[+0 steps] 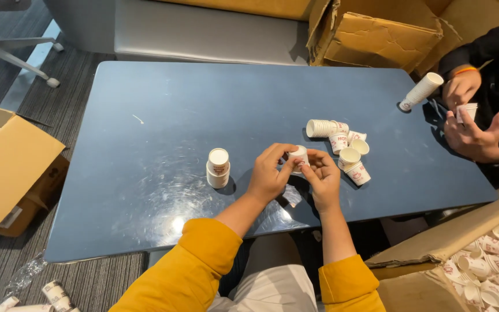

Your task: Stacking and packaging small paper cups into plastic sleeves.

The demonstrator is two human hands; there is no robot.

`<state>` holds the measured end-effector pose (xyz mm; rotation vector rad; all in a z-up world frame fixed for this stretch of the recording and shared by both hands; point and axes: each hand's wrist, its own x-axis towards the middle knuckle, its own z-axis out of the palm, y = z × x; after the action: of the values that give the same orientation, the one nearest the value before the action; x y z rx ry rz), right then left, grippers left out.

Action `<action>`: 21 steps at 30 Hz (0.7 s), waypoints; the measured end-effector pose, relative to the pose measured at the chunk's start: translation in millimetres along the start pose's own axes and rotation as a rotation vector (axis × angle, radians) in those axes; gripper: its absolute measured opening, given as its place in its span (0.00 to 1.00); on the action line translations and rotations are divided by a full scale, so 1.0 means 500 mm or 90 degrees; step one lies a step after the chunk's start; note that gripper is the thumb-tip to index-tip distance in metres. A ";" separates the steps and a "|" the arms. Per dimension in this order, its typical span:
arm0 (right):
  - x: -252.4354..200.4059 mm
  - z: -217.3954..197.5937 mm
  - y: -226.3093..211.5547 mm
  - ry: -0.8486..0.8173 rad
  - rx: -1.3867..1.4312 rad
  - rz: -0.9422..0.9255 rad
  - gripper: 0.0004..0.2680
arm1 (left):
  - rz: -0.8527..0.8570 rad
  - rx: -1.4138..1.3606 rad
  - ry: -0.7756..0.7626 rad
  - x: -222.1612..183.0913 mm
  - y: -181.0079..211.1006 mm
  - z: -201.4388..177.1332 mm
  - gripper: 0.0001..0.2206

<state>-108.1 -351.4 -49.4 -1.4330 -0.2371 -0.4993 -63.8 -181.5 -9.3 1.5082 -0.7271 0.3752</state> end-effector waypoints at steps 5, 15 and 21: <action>-0.013 0.034 -0.009 -0.004 0.077 -0.028 0.18 | 0.055 0.018 0.005 -0.016 0.017 -0.006 0.14; 0.122 0.059 0.008 0.033 0.212 0.071 0.19 | -0.078 -0.120 0.020 -0.022 -0.032 0.006 0.26; 0.123 0.073 0.060 -0.001 0.232 0.117 0.21 | -0.156 -0.069 0.138 -0.008 -0.065 0.012 0.18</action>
<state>-35.2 -325.2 -43.4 -1.0868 -0.1850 -0.2863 -46.9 -188.7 -37.2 1.4095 -0.3802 0.3029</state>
